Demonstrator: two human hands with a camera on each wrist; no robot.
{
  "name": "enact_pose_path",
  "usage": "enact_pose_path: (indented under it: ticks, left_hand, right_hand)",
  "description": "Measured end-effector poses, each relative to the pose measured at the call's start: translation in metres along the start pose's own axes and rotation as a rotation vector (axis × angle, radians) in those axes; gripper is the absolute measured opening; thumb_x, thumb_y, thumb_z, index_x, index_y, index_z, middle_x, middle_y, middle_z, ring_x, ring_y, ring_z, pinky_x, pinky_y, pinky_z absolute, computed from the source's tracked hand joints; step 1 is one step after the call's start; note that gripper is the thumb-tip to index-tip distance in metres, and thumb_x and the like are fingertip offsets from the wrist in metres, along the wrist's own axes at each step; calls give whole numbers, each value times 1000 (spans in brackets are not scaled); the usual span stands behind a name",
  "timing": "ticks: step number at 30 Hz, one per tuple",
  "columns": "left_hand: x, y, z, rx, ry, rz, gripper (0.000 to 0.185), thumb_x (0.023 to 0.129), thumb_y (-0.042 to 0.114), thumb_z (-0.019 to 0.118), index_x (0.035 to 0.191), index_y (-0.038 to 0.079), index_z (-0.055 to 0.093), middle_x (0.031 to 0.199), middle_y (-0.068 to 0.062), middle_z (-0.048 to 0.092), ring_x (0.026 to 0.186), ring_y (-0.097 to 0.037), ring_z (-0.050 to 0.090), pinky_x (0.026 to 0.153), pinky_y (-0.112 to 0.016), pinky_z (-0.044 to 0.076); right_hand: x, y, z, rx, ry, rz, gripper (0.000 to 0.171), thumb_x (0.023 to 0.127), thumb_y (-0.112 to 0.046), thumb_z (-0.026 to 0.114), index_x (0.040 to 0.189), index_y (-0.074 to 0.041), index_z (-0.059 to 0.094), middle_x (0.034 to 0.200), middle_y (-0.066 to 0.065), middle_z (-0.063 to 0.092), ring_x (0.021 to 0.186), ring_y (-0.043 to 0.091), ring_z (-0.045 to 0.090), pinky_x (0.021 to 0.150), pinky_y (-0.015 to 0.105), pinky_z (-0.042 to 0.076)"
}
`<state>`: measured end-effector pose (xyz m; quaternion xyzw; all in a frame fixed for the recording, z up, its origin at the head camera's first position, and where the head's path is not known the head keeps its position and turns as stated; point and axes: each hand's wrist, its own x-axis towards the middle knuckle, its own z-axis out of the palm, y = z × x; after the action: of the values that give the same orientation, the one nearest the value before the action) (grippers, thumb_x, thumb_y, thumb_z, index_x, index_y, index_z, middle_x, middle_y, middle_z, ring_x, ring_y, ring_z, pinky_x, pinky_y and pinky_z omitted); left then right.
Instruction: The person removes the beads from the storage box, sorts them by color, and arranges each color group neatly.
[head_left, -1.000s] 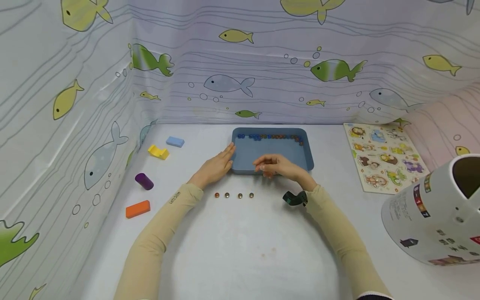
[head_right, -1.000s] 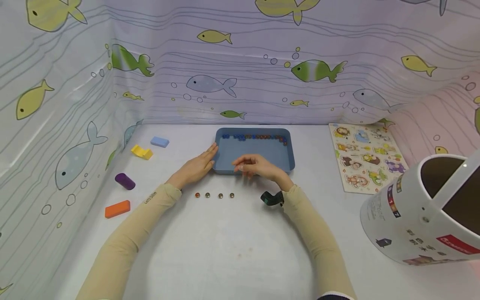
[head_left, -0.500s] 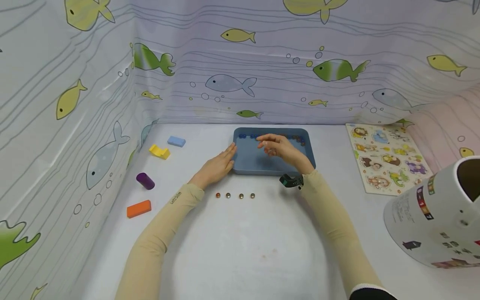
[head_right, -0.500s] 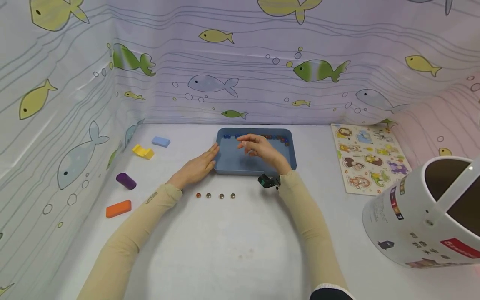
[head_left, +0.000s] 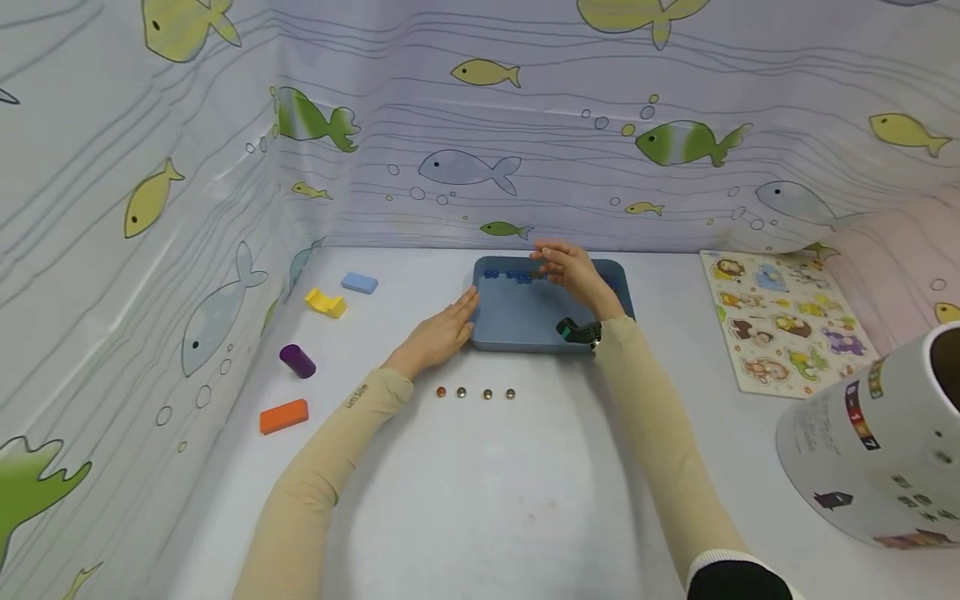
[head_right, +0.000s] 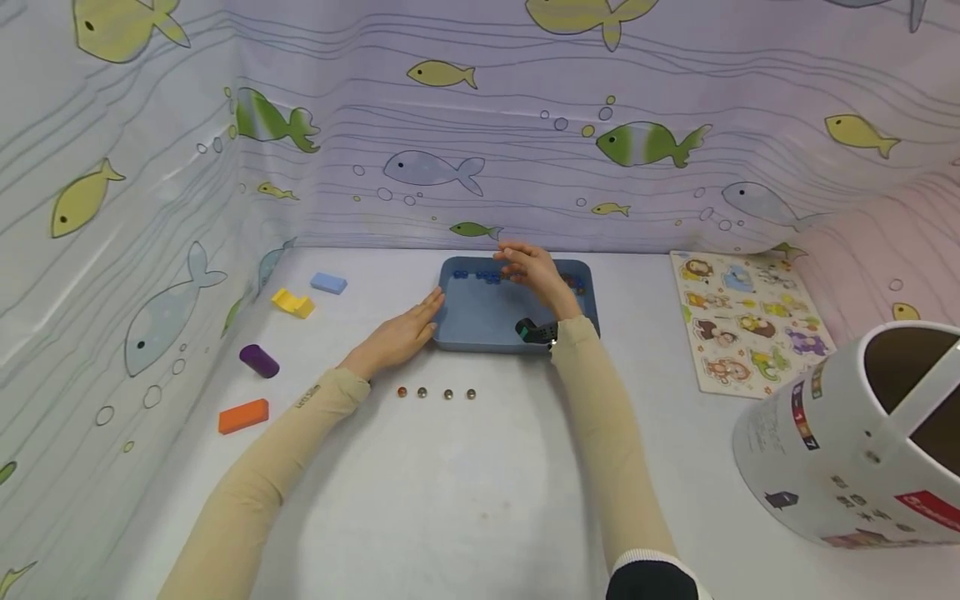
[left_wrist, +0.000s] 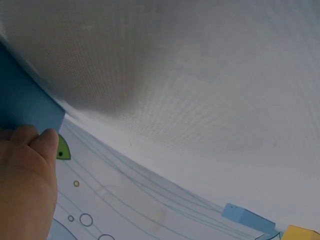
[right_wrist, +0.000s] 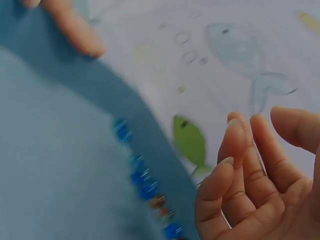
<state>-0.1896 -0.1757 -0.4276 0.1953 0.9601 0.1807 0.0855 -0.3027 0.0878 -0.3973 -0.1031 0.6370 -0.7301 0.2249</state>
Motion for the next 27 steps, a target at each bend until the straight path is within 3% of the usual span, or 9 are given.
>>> enact_pose_path:
  ticks: [5,13,27]
  left_hand:
    - [2,3,1,0,-18,-3,57,105,25,30,155,6,12,165,-5,2,152,-20,12,125,-38,17]
    - [4,5,-4,2,-1,-1,57,105,24,31,156,7,12,165,-4,2,151,-21,13,125,-38,17]
    - [3,1,1,-9,-14,-10,56,105,25,28,156,7,11,165,-5,1,152,-20,12,125,-38,17]
  right_hand:
    - [9,15,-4,-70,49,72,43,101,-24,52,139,-4,50,114,-5,66,94,13,62,82,30,50]
    - [21,18,-6,-235,125,117,43,102,-27,49,141,-10,50,143,7,54,96,8,62,74,22,47]
    - [24,34,-8,-475,242,155,35,99,-16,54,133,-8,59,131,15,61,84,7,59,62,17,47]
